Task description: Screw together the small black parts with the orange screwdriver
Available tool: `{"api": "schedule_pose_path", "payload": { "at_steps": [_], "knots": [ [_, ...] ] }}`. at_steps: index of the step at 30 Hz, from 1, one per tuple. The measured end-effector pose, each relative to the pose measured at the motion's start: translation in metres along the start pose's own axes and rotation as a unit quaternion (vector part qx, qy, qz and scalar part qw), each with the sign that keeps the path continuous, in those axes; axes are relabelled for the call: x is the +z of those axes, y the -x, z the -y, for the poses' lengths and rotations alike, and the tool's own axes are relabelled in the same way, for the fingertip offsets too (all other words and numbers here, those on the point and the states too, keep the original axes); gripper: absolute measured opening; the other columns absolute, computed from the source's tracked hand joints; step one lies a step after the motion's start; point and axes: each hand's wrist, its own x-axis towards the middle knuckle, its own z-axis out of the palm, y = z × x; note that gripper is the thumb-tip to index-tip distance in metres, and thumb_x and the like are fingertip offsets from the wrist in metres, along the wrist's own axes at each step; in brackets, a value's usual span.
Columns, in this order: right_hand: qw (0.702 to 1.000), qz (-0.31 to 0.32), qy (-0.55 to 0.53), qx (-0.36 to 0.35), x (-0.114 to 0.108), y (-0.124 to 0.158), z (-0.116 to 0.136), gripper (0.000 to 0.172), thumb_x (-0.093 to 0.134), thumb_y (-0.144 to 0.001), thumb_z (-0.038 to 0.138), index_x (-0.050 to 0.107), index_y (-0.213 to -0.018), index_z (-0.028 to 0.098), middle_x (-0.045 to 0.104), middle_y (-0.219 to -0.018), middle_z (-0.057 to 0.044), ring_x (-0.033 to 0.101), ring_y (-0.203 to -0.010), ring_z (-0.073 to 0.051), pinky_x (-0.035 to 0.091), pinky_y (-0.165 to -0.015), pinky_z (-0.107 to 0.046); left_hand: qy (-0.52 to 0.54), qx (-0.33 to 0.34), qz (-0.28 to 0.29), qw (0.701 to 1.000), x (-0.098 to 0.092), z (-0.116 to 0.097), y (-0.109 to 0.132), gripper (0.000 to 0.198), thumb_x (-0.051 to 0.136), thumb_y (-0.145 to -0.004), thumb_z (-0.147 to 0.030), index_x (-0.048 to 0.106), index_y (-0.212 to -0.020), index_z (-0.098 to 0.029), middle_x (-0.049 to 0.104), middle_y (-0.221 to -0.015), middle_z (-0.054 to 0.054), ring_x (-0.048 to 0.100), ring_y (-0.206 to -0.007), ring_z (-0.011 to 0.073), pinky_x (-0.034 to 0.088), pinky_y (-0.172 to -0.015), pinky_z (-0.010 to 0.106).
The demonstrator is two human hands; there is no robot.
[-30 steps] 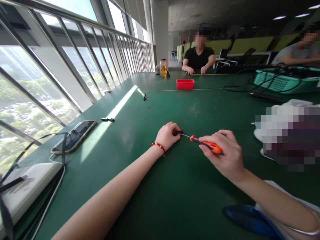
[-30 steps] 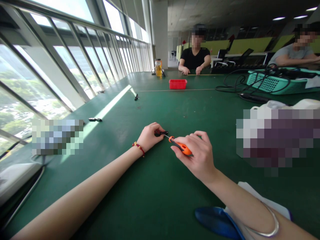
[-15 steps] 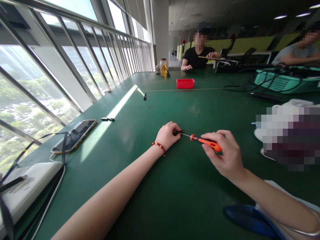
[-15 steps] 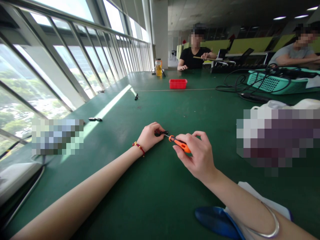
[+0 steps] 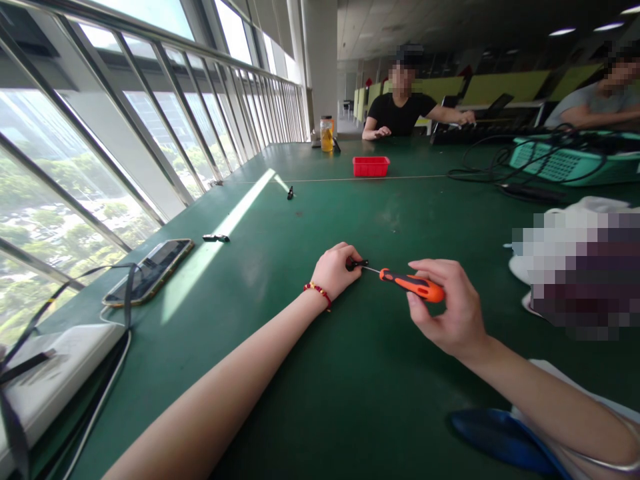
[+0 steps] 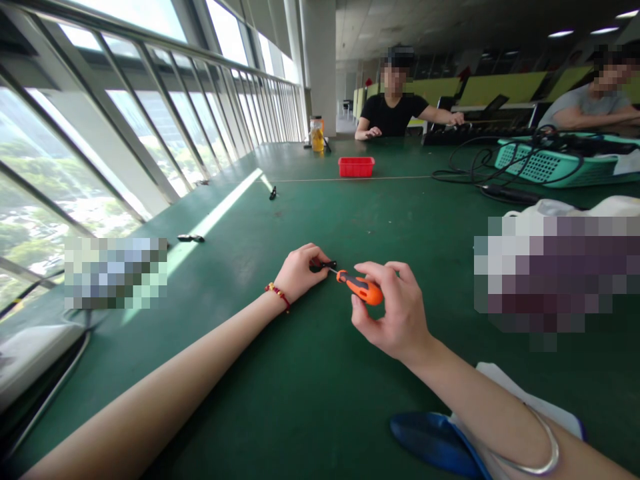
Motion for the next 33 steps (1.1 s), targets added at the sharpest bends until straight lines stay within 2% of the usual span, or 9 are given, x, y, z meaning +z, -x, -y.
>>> {"api": "schedule_pose_path", "payload": {
  "at_steps": [3, 7, 11, 14, 19, 25, 30, 33],
  "knots": [
    [1.000, -0.002, 0.000, 0.012, 0.0001, 0.0001, -0.0005, 0.034, 0.052, -0.075, 0.019, 0.048, -0.109, 0.020, 0.061, -0.084, -0.004, 0.059, -0.068, -0.017, 0.049, -0.063, -0.034, -0.003, -0.001, 0.000, 1.000, -0.0003, -0.0002, 0.0001, 0.011, 0.057, -0.065, -0.011, 0.063, -0.073, -0.017, 0.059, -0.076, 0.000, 0.056, -0.068, 0.0118, 0.048, -0.066, 0.024],
    [0.999, 0.022, 0.028, -0.013, -0.0009, -0.0023, 0.0016, 0.020, 0.056, -0.077, 0.018, 0.055, -0.096, 0.024, 0.064, -0.076, -0.001, 0.056, -0.062, -0.015, 0.048, -0.064, -0.033, -0.003, -0.004, 0.004, 1.000, -0.0011, -0.0013, 0.0006, 0.011, 0.057, -0.065, -0.011, 0.063, -0.073, -0.017, 0.059, -0.077, 0.000, 0.056, -0.069, 0.0119, 0.048, -0.066, 0.024],
    [1.000, 0.010, 0.012, -0.010, -0.0002, -0.0011, 0.0011, 0.033, 0.056, -0.076, 0.017, 0.052, -0.108, 0.023, 0.064, -0.087, -0.004, 0.058, -0.067, -0.016, 0.048, -0.065, -0.033, -0.006, -0.004, 0.003, 1.000, -0.0007, -0.0017, 0.0008, 0.010, 0.057, -0.066, -0.012, 0.063, -0.073, -0.017, 0.058, -0.077, 0.000, 0.056, -0.068, 0.0119, 0.048, -0.066, 0.024],
    [1.000, -0.005, -0.010, 0.023, 0.0005, 0.0012, -0.0010, 0.042, 0.055, -0.074, 0.018, 0.047, -0.115, 0.020, 0.061, -0.085, -0.005, 0.059, -0.067, -0.017, 0.049, -0.062, -0.033, -0.010, -0.002, 0.003, 1.000, -0.0002, -0.0010, 0.0005, 0.010, 0.057, -0.066, -0.012, 0.063, -0.073, -0.017, 0.058, -0.077, 0.000, 0.056, -0.068, 0.0118, 0.048, -0.065, 0.024],
    [1.000, 0.008, 0.013, 0.005, -0.0004, -0.0002, 0.0005, 0.028, 0.057, -0.074, 0.019, 0.052, -0.102, 0.023, 0.062, -0.075, -0.002, 0.057, -0.063, -0.016, 0.048, -0.060, -0.031, -0.007, -0.002, 0.004, 1.000, -0.0005, -0.0004, 0.0002, 0.011, 0.058, -0.066, -0.012, 0.063, -0.073, -0.017, 0.058, -0.077, 0.000, 0.056, -0.069, 0.0117, 0.048, -0.066, 0.024],
    [1.000, -0.008, -0.003, 0.023, 0.0002, 0.0016, -0.0010, 0.038, 0.055, -0.073, 0.018, 0.048, -0.110, 0.020, 0.061, -0.084, -0.005, 0.058, -0.068, -0.017, 0.049, -0.062, -0.033, -0.009, -0.002, 0.004, 1.000, -0.0009, -0.0019, 0.0005, 0.010, 0.057, -0.066, -0.011, 0.062, -0.073, -0.017, 0.058, -0.076, 0.000, 0.056, -0.068, 0.0118, 0.048, -0.066, 0.024],
    [1.000, 0.023, 0.018, 0.010, -0.0016, -0.0006, 0.0009, 0.022, 0.054, -0.075, 0.018, 0.053, -0.096, 0.023, 0.058, -0.063, 0.002, 0.055, -0.059, -0.016, 0.048, -0.065, -0.033, -0.009, -0.004, 0.006, 1.000, -0.0013, -0.0021, 0.0007, 0.011, 0.057, -0.065, -0.011, 0.063, -0.073, -0.017, 0.059, -0.077, 0.000, 0.056, -0.069, 0.0121, 0.048, -0.067, 0.024],
    [1.000, 0.009, 0.015, 0.009, -0.0015, -0.0017, 0.0012, 0.027, 0.054, -0.074, 0.018, 0.052, -0.101, 0.022, 0.061, -0.070, 0.000, 0.056, -0.058, -0.015, 0.048, -0.065, -0.033, -0.010, -0.002, 0.004, 1.000, -0.0011, -0.0019, 0.0007, 0.011, 0.057, -0.066, -0.011, 0.063, -0.073, -0.017, 0.059, -0.077, 0.000, 0.056, -0.069, 0.0121, 0.048, -0.066, 0.024]
  ]
}}
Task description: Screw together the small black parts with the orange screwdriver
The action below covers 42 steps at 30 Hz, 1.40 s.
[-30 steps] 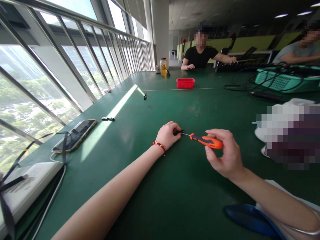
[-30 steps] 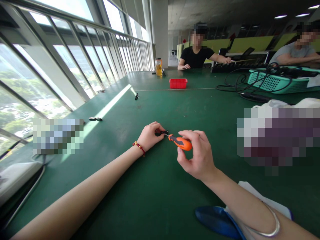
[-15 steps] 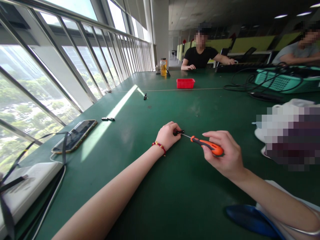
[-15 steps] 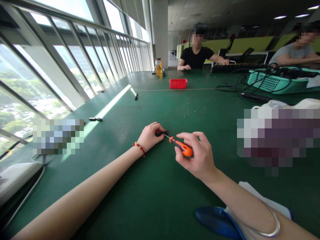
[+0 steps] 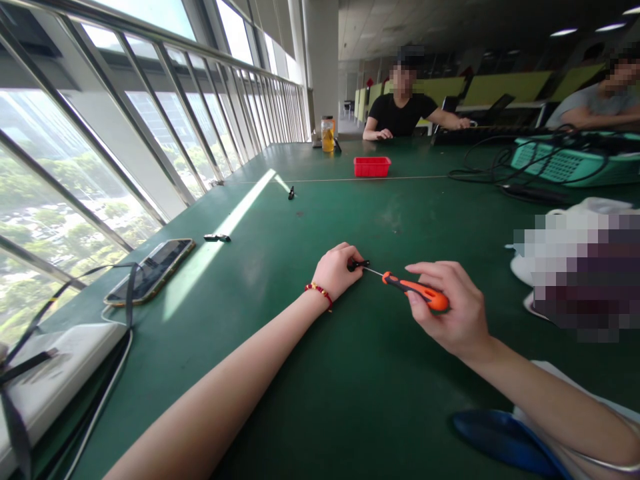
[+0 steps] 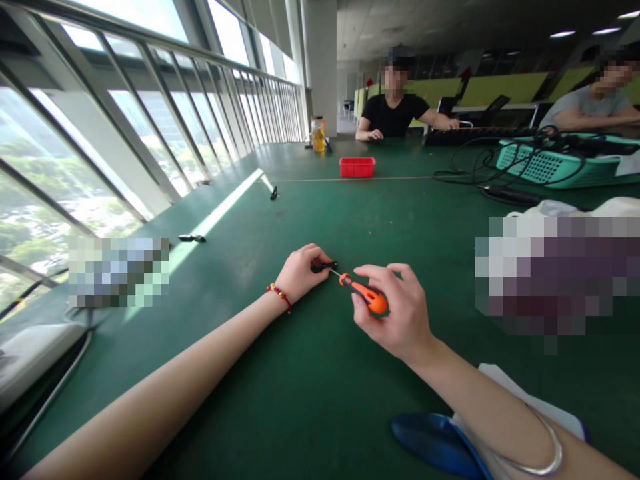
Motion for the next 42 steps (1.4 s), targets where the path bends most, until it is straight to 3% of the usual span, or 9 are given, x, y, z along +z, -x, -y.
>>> {"api": "schedule_pose_path", "payload": {
  "at_steps": [4, 9, 15, 21, 26, 28, 32, 37, 42],
  "knots": [
    [1.000, -0.019, -0.013, 0.005, 0.0010, 0.0005, -0.0013, 0.034, 0.054, -0.072, 0.018, 0.051, -0.106, 0.020, 0.061, -0.079, -0.003, 0.059, -0.068, -0.017, 0.049, -0.064, -0.034, 0.000, -0.001, 0.000, 1.000, 0.0001, 0.0000, -0.0001, 0.010, 0.057, -0.066, -0.011, 0.063, -0.072, -0.017, 0.058, -0.076, 0.000, 0.056, -0.069, 0.0121, 0.048, -0.066, 0.024],
    [1.000, 0.016, -0.006, -0.004, -0.0003, 0.0001, 0.0002, 0.023, 0.054, -0.075, 0.016, 0.054, -0.097, 0.023, 0.059, -0.063, 0.003, 0.053, -0.048, -0.012, 0.048, -0.064, -0.033, 0.009, 0.000, 0.001, 1.000, 0.0004, 0.0007, -0.0005, 0.011, 0.057, -0.065, -0.012, 0.063, -0.072, -0.017, 0.058, -0.077, 0.000, 0.056, -0.068, 0.0118, 0.048, -0.066, 0.024],
    [0.999, -0.030, -0.018, -0.010, 0.0016, 0.0015, -0.0017, 0.036, 0.058, -0.071, 0.015, 0.051, -0.106, 0.020, 0.063, -0.086, -0.006, 0.061, -0.074, -0.019, 0.050, -0.067, -0.034, 0.005, -0.001, -0.003, 1.000, 0.0001, -0.0008, 0.0000, 0.010, 0.057, -0.066, -0.012, 0.062, -0.071, -0.017, 0.058, -0.075, 0.000, 0.055, -0.067, 0.0119, 0.047, -0.065, 0.024],
    [1.000, 0.020, 0.007, -0.004, 0.0003, 0.0012, -0.0004, 0.018, 0.054, -0.076, 0.017, 0.054, -0.093, 0.023, 0.062, -0.069, 0.001, 0.055, -0.055, -0.013, 0.048, -0.065, -0.032, 0.004, 0.001, 0.002, 1.000, 0.0002, 0.0003, -0.0001, 0.011, 0.057, -0.066, -0.012, 0.063, -0.073, -0.017, 0.058, -0.077, 0.000, 0.056, -0.069, 0.0120, 0.048, -0.067, 0.024],
    [0.999, -0.019, -0.027, 0.021, 0.0020, 0.0040, -0.0025, 0.037, 0.057, -0.072, 0.018, 0.049, -0.108, 0.021, 0.062, -0.087, -0.005, 0.060, -0.076, -0.018, 0.049, -0.067, -0.033, -0.005, 0.000, -0.001, 1.000, 0.0007, 0.0001, -0.0003, 0.010, 0.058, -0.066, -0.012, 0.062, -0.072, -0.017, 0.058, -0.075, 0.000, 0.056, -0.068, 0.0120, 0.048, -0.065, 0.024],
    [0.999, -0.015, -0.026, 0.013, 0.0018, 0.0035, -0.0022, 0.036, 0.057, -0.072, 0.018, 0.049, -0.107, 0.022, 0.062, -0.086, -0.004, 0.060, -0.075, -0.018, 0.049, -0.067, -0.032, -0.002, 0.002, -0.002, 1.000, 0.0007, -0.0001, -0.0002, 0.009, 0.058, -0.066, -0.012, 0.062, -0.072, -0.017, 0.058, -0.076, 0.000, 0.056, -0.068, 0.0120, 0.048, -0.065, 0.024],
    [1.000, 0.026, -0.004, 0.012, 0.0004, 0.0021, -0.0001, 0.022, 0.056, -0.076, 0.017, 0.053, -0.097, 0.023, 0.059, -0.068, 0.002, 0.054, -0.056, -0.012, 0.046, -0.062, -0.030, 0.006, 0.003, -0.001, 1.000, 0.0008, 0.0005, 0.0001, 0.011, 0.057, -0.065, -0.011, 0.063, -0.073, -0.017, 0.058, -0.077, 0.000, 0.056, -0.068, 0.0120, 0.048, -0.066, 0.024],
    [0.999, -0.018, -0.032, 0.016, 0.0020, 0.0050, -0.0017, 0.039, 0.059, -0.072, 0.017, 0.048, -0.109, 0.021, 0.062, -0.087, -0.005, 0.059, -0.076, -0.018, 0.048, -0.068, -0.032, 0.005, 0.005, -0.004, 1.000, 0.0016, 0.0018, -0.0001, 0.010, 0.057, -0.066, -0.012, 0.063, -0.072, -0.017, 0.058, -0.077, 0.000, 0.055, -0.068, 0.0122, 0.047, -0.065, 0.024],
    [0.999, 0.032, -0.008, 0.004, 0.0009, 0.0041, -0.0013, 0.020, 0.056, -0.075, 0.017, 0.054, -0.094, 0.023, 0.062, -0.071, 0.001, 0.054, -0.057, -0.013, 0.046, -0.064, -0.031, 0.008, 0.004, 0.000, 1.000, 0.0012, 0.0010, 0.0001, 0.011, 0.056, -0.065, -0.012, 0.063, -0.073, -0.017, 0.058, -0.077, 0.000, 0.055, -0.068, 0.0121, 0.047, -0.065, 0.024]
  ]
}}
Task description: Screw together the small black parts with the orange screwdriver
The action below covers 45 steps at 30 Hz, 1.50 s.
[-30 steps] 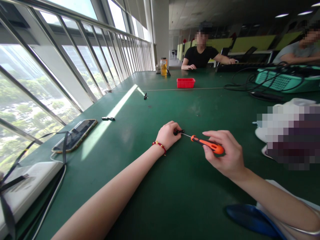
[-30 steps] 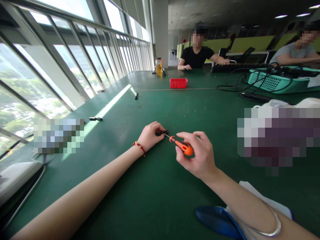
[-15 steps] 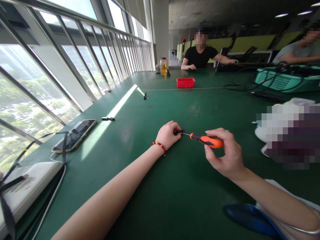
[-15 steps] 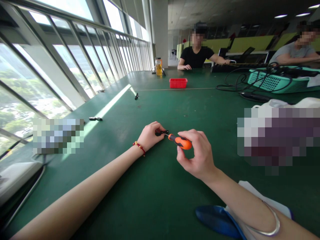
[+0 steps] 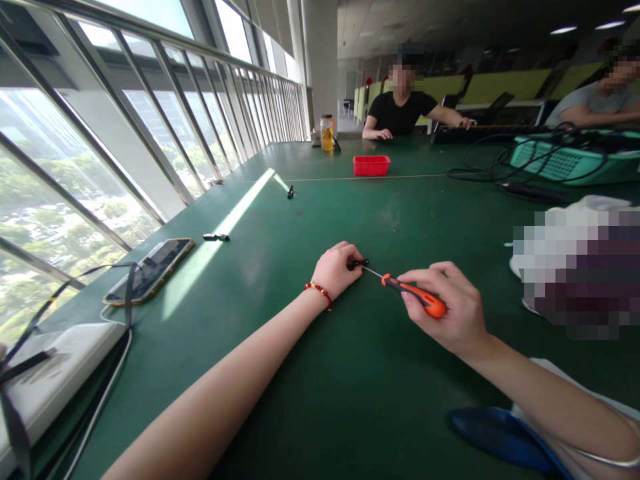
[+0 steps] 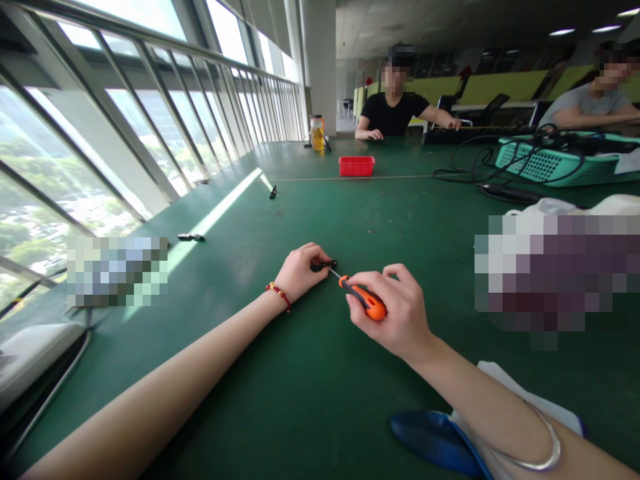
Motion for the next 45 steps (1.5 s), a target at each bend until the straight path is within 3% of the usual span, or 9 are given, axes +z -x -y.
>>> {"api": "schedule_pose_path", "payload": {
  "at_steps": [7, 12, 17, 23, 28, 31, 36, 42, 45],
  "knots": [
    [0.999, -0.045, -0.013, -0.021, 0.000, -0.002, 0.000, 0.033, 0.058, -0.073, 0.015, 0.049, -0.105, 0.020, 0.062, -0.086, -0.005, 0.058, -0.076, -0.017, 0.048, -0.068, -0.033, -0.008, 0.001, 0.000, 1.000, -0.002, -0.003, 0.000, 0.010, 0.056, -0.066, -0.012, 0.062, -0.073, -0.017, 0.058, -0.076, 0.000, 0.055, -0.068, 0.0122, 0.046, -0.063, 0.024],
    [1.000, -0.007, 0.020, -0.016, -0.001, -0.003, 0.002, 0.018, 0.059, -0.075, 0.016, 0.053, -0.092, 0.022, 0.064, -0.071, 0.001, 0.055, -0.062, -0.014, 0.046, -0.069, -0.033, -0.016, 0.004, 0.000, 1.000, -0.001, -0.002, 0.000, 0.012, 0.056, -0.065, -0.012, 0.062, -0.074, -0.017, 0.058, -0.077, 0.000, 0.055, -0.069, 0.0124, 0.047, -0.065, 0.024],
    [0.998, -0.052, 0.036, -0.005, -0.001, -0.004, 0.001, 0.022, 0.058, -0.074, 0.016, 0.054, -0.094, 0.020, 0.063, -0.074, -0.002, 0.056, -0.067, -0.016, 0.047, -0.067, -0.032, -0.014, 0.004, 0.000, 1.000, -0.001, -0.002, 0.000, 0.011, 0.056, -0.066, -0.013, 0.062, -0.074, -0.017, 0.058, -0.076, 0.000, 0.055, -0.068, 0.0122, 0.047, -0.065, 0.024],
    [1.000, 0.009, 0.001, -0.004, -0.002, -0.004, 0.002, 0.018, 0.056, -0.073, 0.013, 0.060, -0.088, 0.020, 0.067, -0.072, 0.000, 0.054, -0.056, -0.012, 0.046, -0.065, -0.033, -0.017, 0.000, 0.000, 1.000, -0.001, -0.002, 0.001, 0.011, 0.056, -0.067, -0.013, 0.062, -0.075, -0.018, 0.059, -0.079, 0.001, 0.056, -0.070, 0.0127, 0.047, -0.065, 0.024],
    [0.995, -0.021, -0.063, 0.074, -0.004, 0.001, 0.001, 0.017, 0.049, -0.079, 0.014, 0.064, -0.084, 0.022, 0.066, -0.071, 0.000, 0.055, -0.057, -0.013, 0.044, -0.054, -0.027, -0.015, -0.017, -0.005, 1.000, -0.002, -0.002, 0.001, 0.008, 0.056, -0.068, -0.016, 0.061, -0.074, -0.018, 0.059, -0.078, 0.000, 0.056, -0.069, 0.0129, 0.047, -0.064, 0.025],
    [0.987, -0.039, -0.059, 0.144, -0.002, 0.002, -0.005, 0.021, 0.048, -0.083, 0.019, 0.063, -0.097, 0.023, 0.066, -0.081, -0.002, 0.057, -0.063, -0.013, 0.045, -0.057, -0.027, -0.013, -0.022, -0.016, 1.000, -0.002, -0.003, 0.001, 0.006, 0.057, -0.069, -0.017, 0.060, -0.074, -0.018, 0.060, -0.077, 0.001, 0.056, -0.069, 0.0131, 0.048, -0.066, 0.026],
    [0.964, 0.012, -0.091, 0.250, 0.007, 0.000, -0.019, 0.025, 0.044, -0.088, 0.027, 0.059, -0.107, 0.022, 0.059, -0.089, -0.004, 0.055, -0.066, -0.013, 0.044, -0.057, -0.025, 0.015, 0.012, -0.025, 0.999, -0.002, -0.003, 0.001, 0.007, 0.056, -0.071, -0.017, 0.060, -0.076, -0.018, 0.062, -0.078, 0.001, 0.057, -0.072, 0.0128, 0.048, -0.067, 0.025],
    [0.948, 0.134, -0.077, 0.277, 0.017, 0.004, -0.029, 0.025, 0.057, -0.079, 0.030, 0.061, -0.102, 0.022, 0.047, -0.080, 0.000, 0.049, -0.055, -0.009, 0.044, -0.054, -0.025, 0.083, 0.079, 0.003, 0.993, -0.001, -0.015, 0.004, 0.009, 0.057, -0.071, -0.015, 0.061, -0.078, -0.016, 0.063, -0.079, 0.002, 0.058, -0.073, 0.0119, 0.049, -0.070, 0.024],
    [0.944, 0.166, -0.061, 0.277, 0.019, 0.007, -0.031, 0.022, 0.059, -0.077, 0.030, 0.062, -0.097, 0.023, 0.047, -0.079, 0.001, 0.051, -0.057, -0.010, 0.045, -0.057, -0.025, 0.118, 0.105, 0.037, 0.987, 0.001, -0.022, 0.007, 0.008, 0.059, -0.071, -0.016, 0.061, -0.079, -0.016, 0.063, -0.081, 0.002, 0.058, -0.071, 0.0109, 0.049, -0.071, 0.023]
  ]
}}
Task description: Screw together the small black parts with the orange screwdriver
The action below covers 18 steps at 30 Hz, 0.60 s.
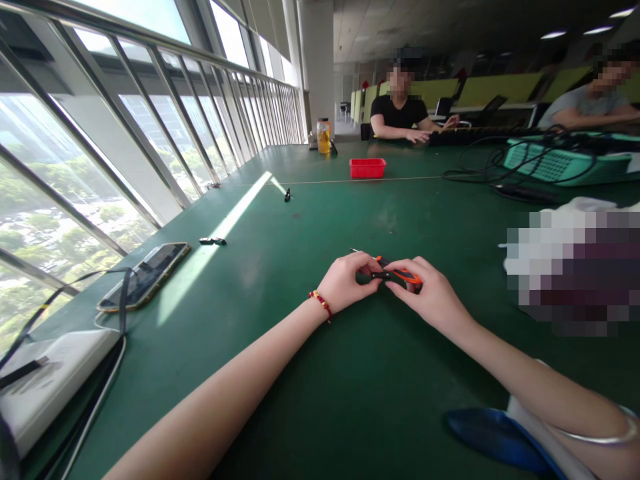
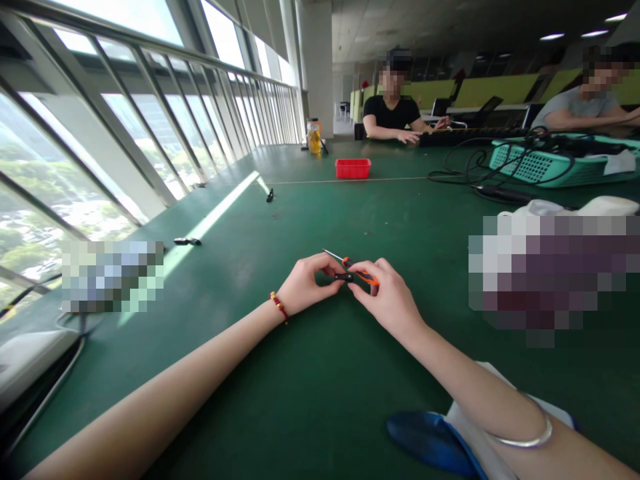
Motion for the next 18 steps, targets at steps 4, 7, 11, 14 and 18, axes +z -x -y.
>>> {"api": "schedule_pose_path", "payload": {
  "at_steps": [4, 7, 11, 14, 18],
  "knots": [
    [1.000, -0.008, 0.023, -0.010, -0.0012, 0.0007, -0.0001, 0.015, 0.058, -0.078, 0.031, 0.064, -0.090, 0.024, 0.049, -0.079, 0.000, 0.056, -0.067, -0.013, 0.045, -0.061, -0.026, 0.013, 0.006, 0.019, 1.000, 0.0023, -0.0014, 0.0002, 0.007, 0.059, -0.072, -0.016, 0.061, -0.079, -0.016, 0.063, -0.081, 0.002, 0.058, -0.072, 0.0111, 0.050, -0.072, 0.024],
    [0.999, -0.014, 0.031, -0.010, -0.0020, 0.0007, -0.0003, 0.014, 0.059, -0.078, 0.031, 0.064, -0.089, 0.025, 0.048, -0.078, 0.000, 0.057, -0.068, -0.013, 0.045, -0.061, -0.025, 0.023, 0.006, 0.010, 1.000, 0.0015, -0.0012, 0.0000, 0.007, 0.059, -0.072, -0.016, 0.061, -0.078, -0.016, 0.063, -0.081, 0.003, 0.058, -0.073, 0.0111, 0.050, -0.073, 0.024],
    [0.999, -0.020, 0.042, -0.028, -0.0021, 0.0006, -0.0015, 0.014, 0.058, -0.078, 0.031, 0.064, -0.089, 0.025, 0.048, -0.077, 0.000, 0.056, -0.066, -0.013, 0.045, -0.059, -0.025, 0.029, 0.011, 0.014, 0.999, 0.0003, -0.0028, 0.0000, 0.006, 0.060, -0.072, -0.017, 0.060, -0.077, -0.015, 0.062, -0.081, 0.003, 0.058, -0.074, 0.0111, 0.050, -0.073, 0.024],
    [0.998, -0.024, 0.051, -0.035, -0.0024, 0.0007, -0.0017, 0.013, 0.057, -0.078, 0.030, 0.065, -0.087, 0.025, 0.048, -0.076, 0.000, 0.056, -0.066, -0.014, 0.045, -0.058, -0.025, 0.026, 0.008, 0.025, 0.999, 0.0004, -0.0027, 0.0001, 0.008, 0.062, -0.072, -0.021, 0.061, -0.078, -0.016, 0.062, -0.082, 0.003, 0.058, -0.073, 0.0113, 0.051, -0.074, 0.024],
    [0.997, -0.023, 0.054, -0.046, -0.0032, 0.0011, -0.0006, 0.013, 0.058, -0.078, 0.029, 0.065, -0.087, 0.025, 0.048, -0.075, 0.000, 0.056, -0.066, -0.014, 0.044, -0.057, -0.025, 0.031, 0.003, 0.032, 0.999, 0.0009, 0.0003, -0.0001, 0.008, 0.061, -0.075, -0.023, 0.063, -0.077, -0.015, 0.063, -0.082, 0.003, 0.059, -0.072, 0.0109, 0.051, -0.072, 0.024]
  ]
}}
